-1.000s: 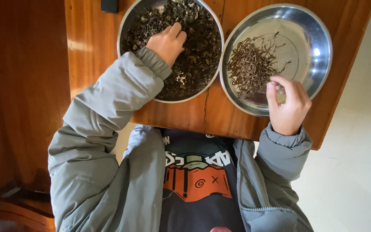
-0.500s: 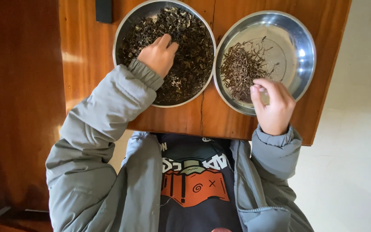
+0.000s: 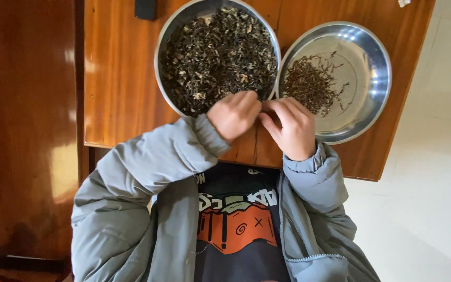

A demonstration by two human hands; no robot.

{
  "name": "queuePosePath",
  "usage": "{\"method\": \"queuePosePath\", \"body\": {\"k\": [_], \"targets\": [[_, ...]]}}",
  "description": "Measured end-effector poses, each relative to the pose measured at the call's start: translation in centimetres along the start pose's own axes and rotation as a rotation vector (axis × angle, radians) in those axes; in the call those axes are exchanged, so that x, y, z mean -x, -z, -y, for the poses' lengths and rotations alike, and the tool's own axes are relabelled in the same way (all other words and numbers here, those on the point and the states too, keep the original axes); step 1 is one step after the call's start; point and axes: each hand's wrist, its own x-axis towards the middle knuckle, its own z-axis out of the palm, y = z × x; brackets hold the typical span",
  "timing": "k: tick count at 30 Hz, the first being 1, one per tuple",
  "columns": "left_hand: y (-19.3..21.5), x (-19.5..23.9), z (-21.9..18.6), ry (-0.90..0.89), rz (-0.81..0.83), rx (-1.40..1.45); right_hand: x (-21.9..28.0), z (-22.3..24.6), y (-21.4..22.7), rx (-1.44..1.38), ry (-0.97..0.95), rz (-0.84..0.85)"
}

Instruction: Sorting dried tea leaves by manually picking out stems and debris and placing them in a separate metal plate.

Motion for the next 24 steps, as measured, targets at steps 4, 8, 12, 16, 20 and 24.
{"method": "queuePosePath", "body": {"k": [4,8,12,16,20,24], "targets": [[3.1,-1.7,-1.1,0.007,-0.115,-0.050,0.4,0.8,-1.1,-0.019,-0.008,0.008],[3.1,-1.1,-1.5,0.041,-0.127,-0.066,0.6,0.8,-1.1,-0.089,-0.039,-0.009],[3.1,-0.2,-1.3,0.106,-0.050,-0.031,2.3,-1.9,-1.2,-0.026,-0.084,-0.043],[4.8,3.0,2.2,0.226,0.098,-0.098,3.8,-5.6,1.2,0.068,-0.139,-0.089],[5.2,5.5,5.9,0.499,0.471,-0.360,4.4,-6.5,3.3,0.175,-0.173,-0.147],[1.6,7.3,7.3,0.562,0.682,-0.345,4.5,-5.9,4.1,0.157,-0.216,-0.170]]}}
